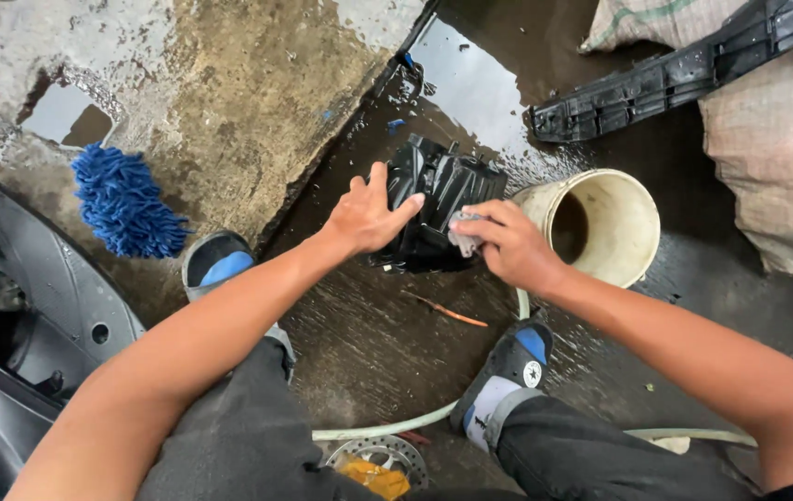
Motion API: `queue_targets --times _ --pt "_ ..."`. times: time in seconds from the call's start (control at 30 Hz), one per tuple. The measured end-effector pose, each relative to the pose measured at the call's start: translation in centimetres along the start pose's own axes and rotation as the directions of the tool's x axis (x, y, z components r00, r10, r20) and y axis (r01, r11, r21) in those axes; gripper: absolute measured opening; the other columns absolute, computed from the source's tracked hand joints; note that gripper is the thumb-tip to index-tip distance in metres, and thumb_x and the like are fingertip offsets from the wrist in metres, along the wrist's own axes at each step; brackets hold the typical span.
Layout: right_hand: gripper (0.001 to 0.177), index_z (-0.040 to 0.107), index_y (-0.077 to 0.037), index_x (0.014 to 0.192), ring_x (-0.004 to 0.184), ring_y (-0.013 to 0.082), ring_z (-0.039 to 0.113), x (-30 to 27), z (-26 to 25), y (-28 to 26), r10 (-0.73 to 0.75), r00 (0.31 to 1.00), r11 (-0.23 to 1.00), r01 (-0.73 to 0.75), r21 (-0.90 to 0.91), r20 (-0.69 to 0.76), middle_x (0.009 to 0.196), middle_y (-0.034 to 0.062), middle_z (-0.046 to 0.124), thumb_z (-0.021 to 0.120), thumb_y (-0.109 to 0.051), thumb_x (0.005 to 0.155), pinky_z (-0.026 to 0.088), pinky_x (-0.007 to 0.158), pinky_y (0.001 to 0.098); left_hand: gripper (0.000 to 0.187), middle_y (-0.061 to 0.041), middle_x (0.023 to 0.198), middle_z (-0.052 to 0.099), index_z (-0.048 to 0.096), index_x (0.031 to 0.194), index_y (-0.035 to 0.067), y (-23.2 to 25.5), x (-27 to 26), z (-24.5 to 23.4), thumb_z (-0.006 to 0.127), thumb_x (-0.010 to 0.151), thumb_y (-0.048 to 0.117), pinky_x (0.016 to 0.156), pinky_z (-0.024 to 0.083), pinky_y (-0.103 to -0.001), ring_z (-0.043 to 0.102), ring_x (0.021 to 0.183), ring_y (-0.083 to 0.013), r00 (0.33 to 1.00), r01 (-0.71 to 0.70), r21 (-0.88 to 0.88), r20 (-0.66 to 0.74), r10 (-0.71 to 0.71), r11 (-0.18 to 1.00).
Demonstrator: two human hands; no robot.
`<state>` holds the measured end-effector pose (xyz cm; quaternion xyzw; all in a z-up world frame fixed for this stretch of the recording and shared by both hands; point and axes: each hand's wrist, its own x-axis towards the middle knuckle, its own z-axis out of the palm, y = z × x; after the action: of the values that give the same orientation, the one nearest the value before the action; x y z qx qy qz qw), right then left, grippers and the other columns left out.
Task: Cleaning a black plastic automotive part using a rag and a bucket of water
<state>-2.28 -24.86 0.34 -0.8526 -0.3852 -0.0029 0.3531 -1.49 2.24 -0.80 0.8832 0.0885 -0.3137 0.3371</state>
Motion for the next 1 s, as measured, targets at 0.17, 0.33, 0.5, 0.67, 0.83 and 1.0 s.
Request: queue_targets --times 0.17,0.33,0.5,0.67,0.83,1.0 --pt "0.047 0.078 -0.012 0.112 0.105 0.0380 0.068 1.7 -3.0 1.6 0.097 0.995 0.995 -0.096 0.021 -0.025 0.114 0.0152 0.070 0.061 0.013 0.076 0.054 0.095 0.0443 0.084 -0.026 0.130 0.052 0.033 0.141 0.017 -2.3 0.3 0.3 0.045 0.087 0.080 0.103 0.049 -0.055 0.060 0.121 -0.0511 0.999 -0.030 -0.059 -0.015 0.029 0.998" --pt "0.043 0.077 -0.022 0.121 0.112 0.0275 0.068 2.5 -12.2 4.0 0.376 0.923 0.915 -0.384 0.125 0.084 0.118 0.0088 0.070 0.077 -0.004 0.082 0.050 0.100 0.0388 0.077 -0.021 0.128 0.054 0.032 0.146 0.021 -7.1 0.1 0.3 0.048 0.090 0.072 0.097 0.052 -0.052 0.063 0.117 -0.0463 0.997 -0.072 -0.123 -0.018 0.070 0.990" --pt "0.041 0.076 -0.010 0.124 0.106 0.0223 0.077 1.4 -16.6 4.8 0.736 0.272 0.505 -0.830 -0.235 0.620 0.121 0.0091 0.081 0.072 -0.001 0.085 0.059 0.098 0.0357 0.071 -0.032 0.135 0.051 0.026 0.151 -0.002 -9.0 -1.9 0.7 0.053 0.096 0.032 0.103 0.043 -0.050 0.056 0.119 -0.0436 0.923 -0.342 -0.190 -0.255 0.290 0.920" --pt "0.046 0.067 -0.009 0.131 0.088 0.0243 0.073 -6.2 -6.9 14.7 0.744 0.325 0.629 -0.636 -0.447 0.584 0.103 0.0114 0.080 0.067 -0.012 0.085 0.055 0.091 0.0354 0.064 -0.028 0.139 0.054 0.032 0.154 0.002 -9.0 -2.2 0.7 0.045 0.100 0.033 0.105 0.043 -0.047 0.057 0.124 -0.0413 0.922 -0.270 -0.282 -0.353 0.162 0.921" --pt "0.056 0.061 -0.005 0.137 0.089 0.0418 0.073 -14.3 1.9 23.3 0.842 0.429 0.533 -0.566 -0.630 0.327 0.110 0.0230 0.075 0.069 -0.029 0.087 0.060 0.081 0.0465 0.068 -0.022 0.143 0.056 0.038 0.153 0.005 -7.6 -1.2 -0.5 0.040 0.100 0.048 0.107 0.043 -0.043 0.057 0.128 -0.0373 0.938 -0.119 -0.421 -0.345 -0.037 0.899" --pt "0.069 0.062 0.000 0.135 0.120 0.0451 0.059 -18.6 4.8 28.5 0.500 0.749 0.804 -0.215 -0.555 0.435 0.136 0.0241 0.063 0.067 -0.039 0.078 0.042 0.107 0.0505 0.079 -0.022 0.116 0.066 0.051 0.128 -0.005 -6.4 -0.1 -2.0 0.054 0.089 0.064 0.093 0.051 -0.040 0.067 0.103 -0.0323 0.931 0.151 -0.472 -0.227 -0.286 0.868"
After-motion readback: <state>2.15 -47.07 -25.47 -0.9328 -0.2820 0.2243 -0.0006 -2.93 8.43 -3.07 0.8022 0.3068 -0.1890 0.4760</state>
